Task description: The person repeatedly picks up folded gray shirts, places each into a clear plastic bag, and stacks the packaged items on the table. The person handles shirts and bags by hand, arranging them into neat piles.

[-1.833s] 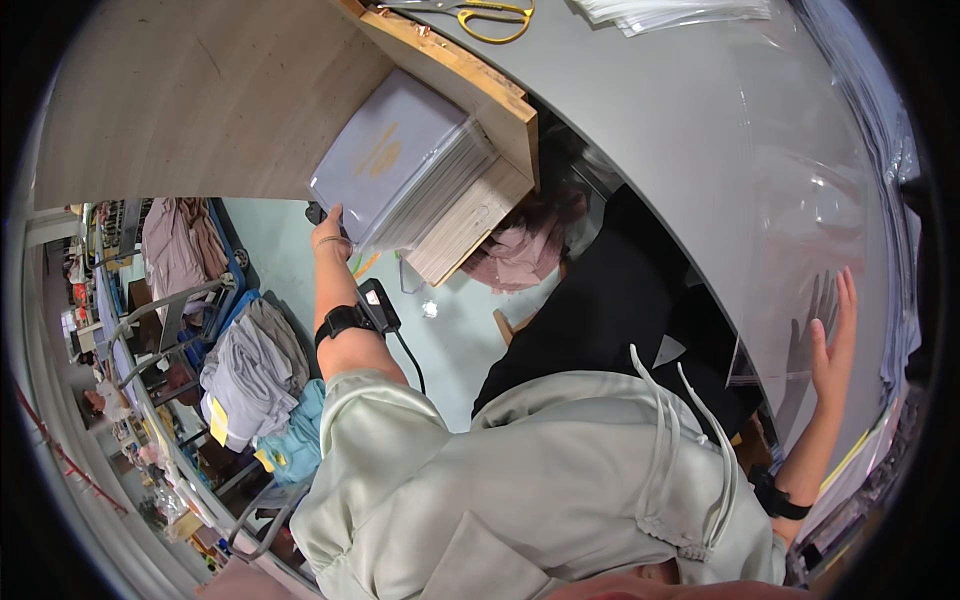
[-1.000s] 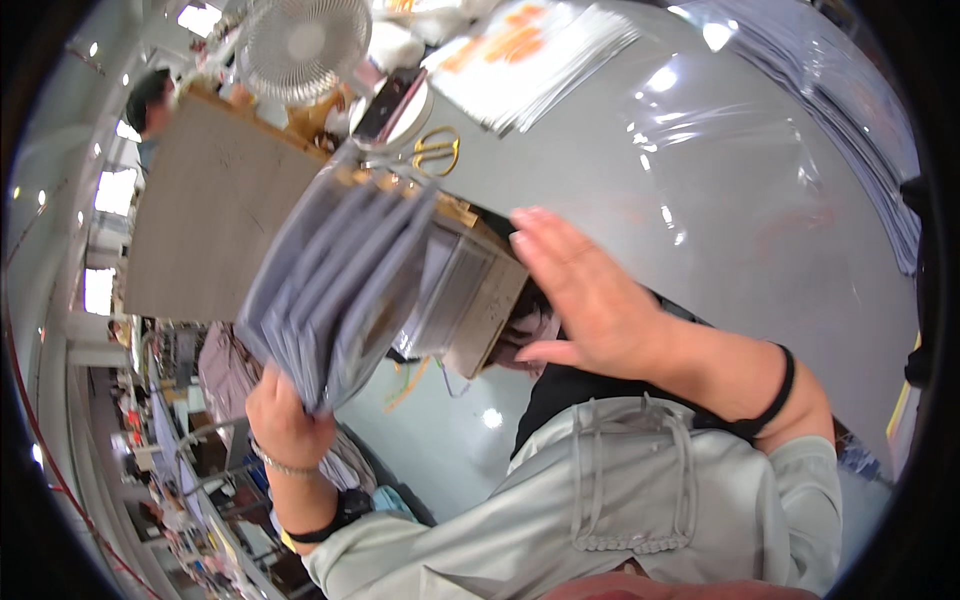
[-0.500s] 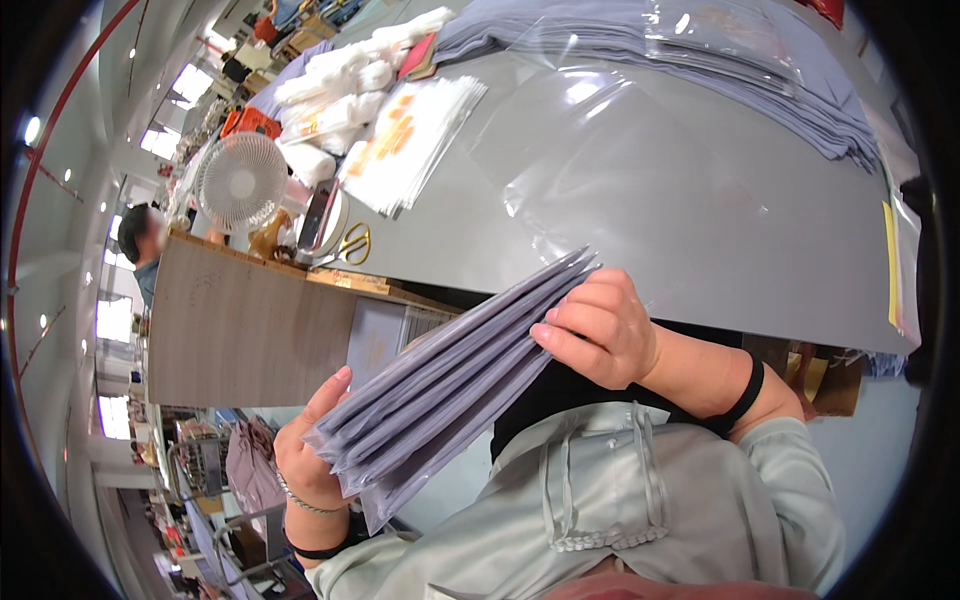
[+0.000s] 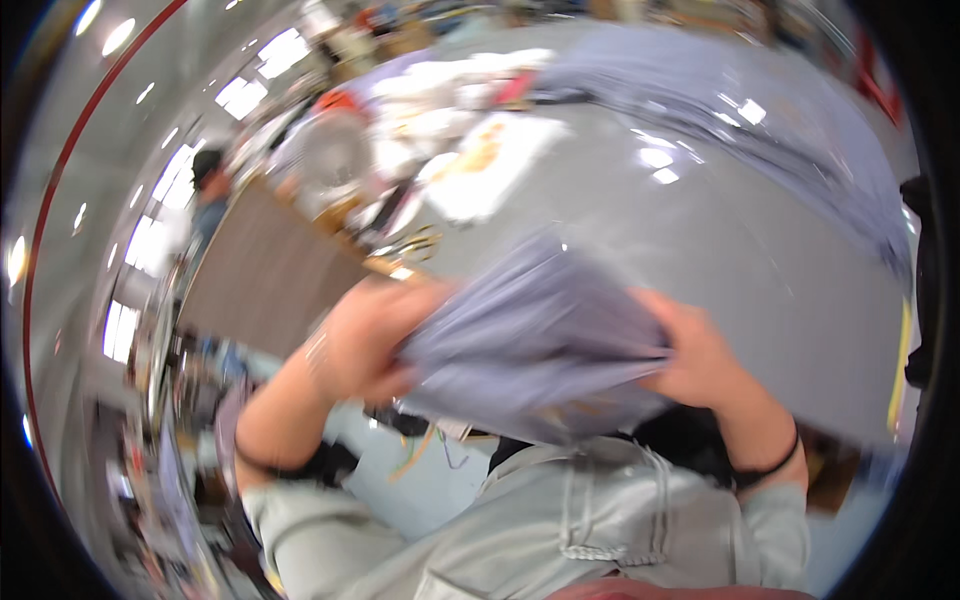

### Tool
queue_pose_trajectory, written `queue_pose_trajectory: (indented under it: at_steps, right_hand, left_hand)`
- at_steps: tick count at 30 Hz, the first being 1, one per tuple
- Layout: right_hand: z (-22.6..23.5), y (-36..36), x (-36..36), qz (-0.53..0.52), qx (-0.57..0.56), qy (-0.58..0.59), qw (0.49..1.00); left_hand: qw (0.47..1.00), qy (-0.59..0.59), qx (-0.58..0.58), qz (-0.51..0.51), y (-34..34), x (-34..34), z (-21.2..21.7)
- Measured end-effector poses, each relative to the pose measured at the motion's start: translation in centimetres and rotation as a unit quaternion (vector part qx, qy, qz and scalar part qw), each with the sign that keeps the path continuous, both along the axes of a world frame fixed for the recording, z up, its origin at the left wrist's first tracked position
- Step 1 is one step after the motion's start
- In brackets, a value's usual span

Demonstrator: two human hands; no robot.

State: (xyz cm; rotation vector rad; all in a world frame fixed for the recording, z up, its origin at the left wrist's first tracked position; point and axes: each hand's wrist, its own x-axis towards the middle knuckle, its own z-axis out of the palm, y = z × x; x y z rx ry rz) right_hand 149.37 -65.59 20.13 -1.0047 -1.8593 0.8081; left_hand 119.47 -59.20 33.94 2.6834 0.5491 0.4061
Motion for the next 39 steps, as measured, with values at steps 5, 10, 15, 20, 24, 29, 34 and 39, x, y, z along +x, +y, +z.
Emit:
queue_pose_trajectory:
  at_steps: [5,10,15,20,24,29,34,39]
  right_hand:
    - [2.9,-2.0,3.2,-0.027,-0.176,0.117,0.977]
    - [1.5,-3.2,7.0,-0.171,-0.112,0.061,0.977]
    - [-0.1,-5.1,9.4,-0.264,-0.080,-0.008,0.961]
    - [0.2,-7.9,11.6,-0.293,-0.121,0.152,0.936]
    - [-3.0,-10.1,16.7,-0.397,-0.204,0.205,0.871]
    - [-9.8,-13.3,22.8,-0.499,-0.358,0.307,0.727]
    - [-11.7,-14.8,23.7,-0.450,-0.372,0.358,0.728]
    - [-10.6,-16.1,22.9,-0.454,-0.400,0.357,0.712]
  left_hand:
    - [0.999,0.025,-0.025,-0.026,2.7,5.8,-0.2]
    - [0.998,0.045,-0.050,-0.013,4.4,11.3,0.5]
    - [0.995,0.060,-0.054,-0.062,5.3,14.1,0.3]
    - [0.980,0.132,-0.087,-0.124,7.6,20.6,0.2]
    - [0.994,-0.055,-0.027,-0.088,11.2,25.4,-5.8]
    - [0.976,0.206,-0.004,-0.064,8.6,26.2,-19.2]
    - [0.914,0.399,0.069,-0.003,4.0,28.4,-22.2]
    - [0.842,0.526,0.118,0.033,1.2,31.6,-22.1]
